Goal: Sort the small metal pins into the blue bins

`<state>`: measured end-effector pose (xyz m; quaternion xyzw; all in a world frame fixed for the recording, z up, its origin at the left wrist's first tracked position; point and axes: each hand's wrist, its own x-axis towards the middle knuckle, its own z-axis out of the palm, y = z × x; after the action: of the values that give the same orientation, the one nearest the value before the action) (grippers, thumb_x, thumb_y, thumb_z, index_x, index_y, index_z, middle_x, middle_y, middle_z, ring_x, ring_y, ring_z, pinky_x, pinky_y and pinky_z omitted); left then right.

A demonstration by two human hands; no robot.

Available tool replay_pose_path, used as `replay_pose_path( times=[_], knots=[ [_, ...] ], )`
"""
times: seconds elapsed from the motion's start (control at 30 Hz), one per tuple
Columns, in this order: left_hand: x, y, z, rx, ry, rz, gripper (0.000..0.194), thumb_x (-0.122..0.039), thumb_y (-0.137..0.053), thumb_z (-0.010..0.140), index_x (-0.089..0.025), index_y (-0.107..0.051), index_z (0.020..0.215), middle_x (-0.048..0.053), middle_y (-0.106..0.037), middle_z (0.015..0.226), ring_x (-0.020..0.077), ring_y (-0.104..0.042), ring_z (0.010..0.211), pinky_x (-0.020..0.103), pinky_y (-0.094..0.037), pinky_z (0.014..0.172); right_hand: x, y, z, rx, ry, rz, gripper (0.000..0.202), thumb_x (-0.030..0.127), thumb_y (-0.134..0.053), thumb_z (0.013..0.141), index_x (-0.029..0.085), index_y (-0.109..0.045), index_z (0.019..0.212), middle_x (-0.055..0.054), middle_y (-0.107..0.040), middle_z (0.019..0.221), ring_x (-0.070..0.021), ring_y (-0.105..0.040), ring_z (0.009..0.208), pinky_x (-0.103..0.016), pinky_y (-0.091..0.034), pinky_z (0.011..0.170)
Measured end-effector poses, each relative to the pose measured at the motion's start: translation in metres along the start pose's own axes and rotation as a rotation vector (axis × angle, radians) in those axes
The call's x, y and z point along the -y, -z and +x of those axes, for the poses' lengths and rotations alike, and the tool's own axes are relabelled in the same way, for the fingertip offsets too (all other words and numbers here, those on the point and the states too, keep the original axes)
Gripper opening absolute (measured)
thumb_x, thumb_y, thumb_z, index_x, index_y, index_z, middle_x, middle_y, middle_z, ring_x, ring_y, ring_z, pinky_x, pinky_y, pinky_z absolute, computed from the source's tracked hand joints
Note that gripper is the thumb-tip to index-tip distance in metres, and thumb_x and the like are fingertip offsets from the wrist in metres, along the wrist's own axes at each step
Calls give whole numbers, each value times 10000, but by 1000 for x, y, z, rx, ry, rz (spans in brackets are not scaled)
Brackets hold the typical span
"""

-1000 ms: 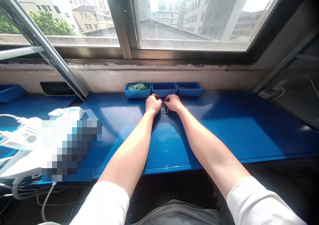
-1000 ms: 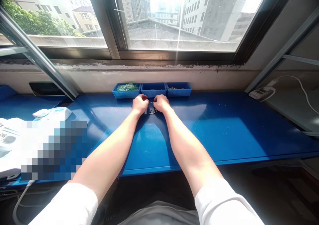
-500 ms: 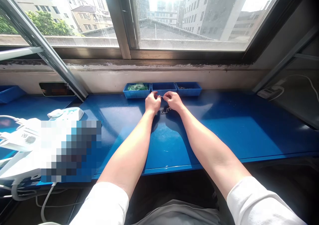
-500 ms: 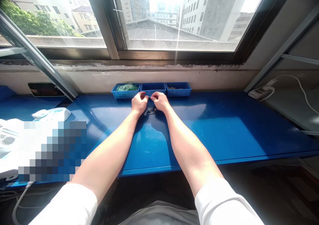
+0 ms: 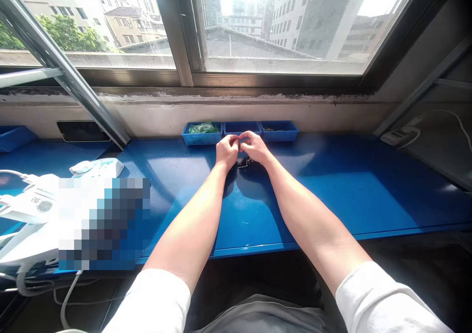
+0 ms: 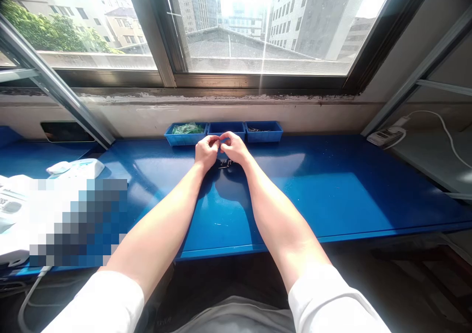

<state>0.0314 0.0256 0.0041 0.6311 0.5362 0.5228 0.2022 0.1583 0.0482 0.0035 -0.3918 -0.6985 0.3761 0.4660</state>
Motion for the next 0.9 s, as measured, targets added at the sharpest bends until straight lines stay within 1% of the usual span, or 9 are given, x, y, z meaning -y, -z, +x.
replay_pose_path(
  times=[0.13, 0.23, 0.33, 0.4, 0.5, 0.6, 0.7, 0.8, 0.9],
  knots=[
    [1, 0, 1, -22, 9, 33, 236, -235, -509, 812, -165, -663, 976, 49, -710, 955, 174, -647, 881, 260, -493, 826, 0, 1, 0, -53, 4, -11, 184, 179, -479, 654, 190, -592, 800, 46, -589, 575, -117, -547, 561, -237, -448, 574],
    [1, 0, 1, -29, 29, 76, 254, -225, -509, 810, -168, -653, 1011, 53, -703, 1004, 178, -641, 926, 262, -486, 853, -5, 1, 3, -91, 6, -16, 201, 173, -469, 652, 179, -630, 771, 33, -602, 595, -121, -560, 580, -242, -466, 594],
    [2, -1, 1, -12, 38, 134, 269, -211, -509, 802, -166, -648, 1028, 53, -702, 1007, 177, -640, 929, 259, -483, 861, -9, 1, 5, -129, 10, -4, 214, 184, -489, 669, 173, -648, 812, 16, -633, 653, -137, -603, 631, -254, -489, 623],
    [3, -1, 2, -2, 38, 174, 276, -210, -505, 802, -169, -647, 1035, 51, -701, 1011, 177, -637, 937, 259, -477, 876, -11, 1, 5, -169, 7, -36, 204, 223, -522, 697, 172, -653, 846, 4, -654, 701, -149, -626, 683, -269, -503, 665],
    [4, -1, 2, -19, 58, 218, 277, -205, -491, 799, -176, -650, 1025, 50, -699, 1022, 185, -632, 964, 262, -469, 893, -8, 4, 5, -250, 8, -161, 233, 310, -547, 752, 176, -660, 906, -21, -685, 811, -162, -634, 771, -296, -505, 759],
    [6, -1, 3, -40, 97, 249, 275, -198, -484, 789, -186, -656, 1003, 49, -699, 1021, 196, -630, 977, 272, -470, 889, -3, 4, 4, -336, 48, -368, 311, 350, -509, 814, 189, -652, 1037, -46, -692, 952, -197, -590, 979, -347, -453, 905],
    [6, -1, 3, -20, 120, 276, 277, -202, -484, 788, -193, -656, 1004, 48, -699, 1020, 197, -627, 983, 272, -468, 887, 1, 2, 4, -343, 47, -607, 431, 353, -482, 839, 214, -558, 1240, -61, -648, 1135, -253, -454, 1168, -449, -351, 1003],
    [7, -1, 2, 1, 121, 287, 274, -210, -489, 786, -195, -656, 1003, 51, -699, 1019, 200, -626, 989, 273, -467, 888, 0, -1, 5, -261, 1, -775, 601, 362, -500, 818, 222, -390, 1392, -71, -518, 1345, -308, -375, 1202, -511, -326, 986],
    [8, -2, 2, 19, 117, 287, 268, -213, -489, 786, -199, -657, 995, 53, -698, 1021, 203, -627, 989, 278, -470, 887, -4, -2, 7, -162, -60, -864, 701, 375, -506, 801, 234, -276, 1448, -48, -358, 1479, -333, -335, 1207, -518, -340, 963]
  ],
)
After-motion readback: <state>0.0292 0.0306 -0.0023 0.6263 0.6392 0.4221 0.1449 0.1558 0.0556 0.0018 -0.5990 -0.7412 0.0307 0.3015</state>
